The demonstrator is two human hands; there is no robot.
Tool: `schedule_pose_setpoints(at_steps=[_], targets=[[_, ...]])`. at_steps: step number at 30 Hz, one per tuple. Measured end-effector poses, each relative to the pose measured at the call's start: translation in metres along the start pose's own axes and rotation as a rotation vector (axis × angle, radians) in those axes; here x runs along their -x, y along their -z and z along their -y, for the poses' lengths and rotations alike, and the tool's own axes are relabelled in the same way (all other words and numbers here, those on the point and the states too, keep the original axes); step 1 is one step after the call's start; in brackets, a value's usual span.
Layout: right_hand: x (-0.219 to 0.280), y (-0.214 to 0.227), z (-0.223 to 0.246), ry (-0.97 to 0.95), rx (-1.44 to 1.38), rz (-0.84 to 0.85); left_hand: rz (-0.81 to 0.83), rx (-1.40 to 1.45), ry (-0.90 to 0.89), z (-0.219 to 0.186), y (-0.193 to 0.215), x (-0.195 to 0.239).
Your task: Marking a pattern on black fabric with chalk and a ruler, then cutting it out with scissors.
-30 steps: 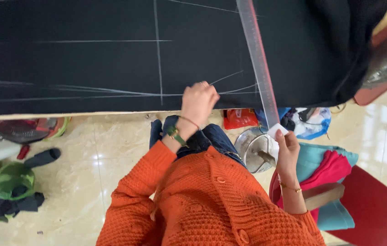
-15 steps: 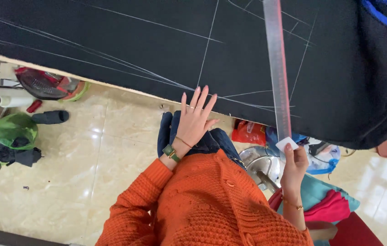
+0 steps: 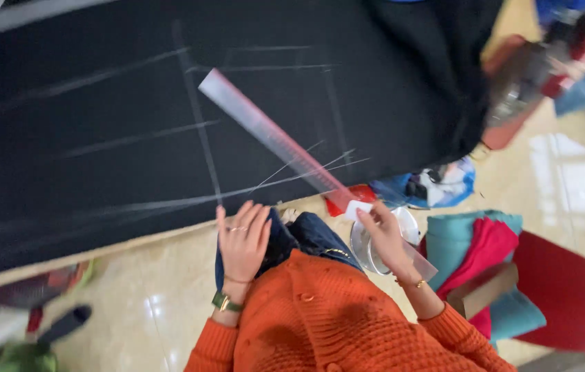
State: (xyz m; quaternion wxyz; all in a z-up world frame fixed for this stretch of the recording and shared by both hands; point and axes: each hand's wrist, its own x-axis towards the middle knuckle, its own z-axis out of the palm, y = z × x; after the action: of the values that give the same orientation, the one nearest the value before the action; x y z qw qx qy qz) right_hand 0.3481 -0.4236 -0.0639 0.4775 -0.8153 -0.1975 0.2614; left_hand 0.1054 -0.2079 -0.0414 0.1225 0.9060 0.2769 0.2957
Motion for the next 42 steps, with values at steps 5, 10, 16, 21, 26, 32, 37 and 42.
schedule_pose_setpoints(at_steps=[5, 10, 16, 21, 26, 32, 37, 42], targets=[[0.012, 0.012, 0.015, 0.051, 0.018, -0.053, 0.158, -0.232, -0.026, 0.003, -0.011, -0.017], [0.015, 0.024, 0.011, 0.079, 0.019, -0.077, 0.278, -0.379, -0.079, 0.003, -0.015, -0.011], [0.003, 0.027, 0.05, 0.088, 0.006, -0.052, 0.203, -0.444, -0.176, 0.033, -0.031, 0.021], [-0.018, 0.002, 0.083, 0.216, 0.003, 0.013, 0.231, -0.229, -0.111, 0.068, -0.03, 0.037], [-0.035, -0.058, 0.117, 0.28, 0.01, 0.063, 0.204, -0.312, 0.068, 0.082, 0.005, 0.011], [-0.054, -0.16, 0.175, 0.319, 0.066, 0.345, 0.209, -0.523, 0.294, 0.153, 0.048, 0.021], [-0.074, -0.26, 0.205, 0.47, 0.16, 0.557, 0.069, -0.611, 0.43, 0.217, 0.089, 0.049], [-0.085, -0.345, 0.237, 0.508, 0.266, 0.685, -0.017, -0.557, 0.608, 0.262, 0.119, 0.073]])
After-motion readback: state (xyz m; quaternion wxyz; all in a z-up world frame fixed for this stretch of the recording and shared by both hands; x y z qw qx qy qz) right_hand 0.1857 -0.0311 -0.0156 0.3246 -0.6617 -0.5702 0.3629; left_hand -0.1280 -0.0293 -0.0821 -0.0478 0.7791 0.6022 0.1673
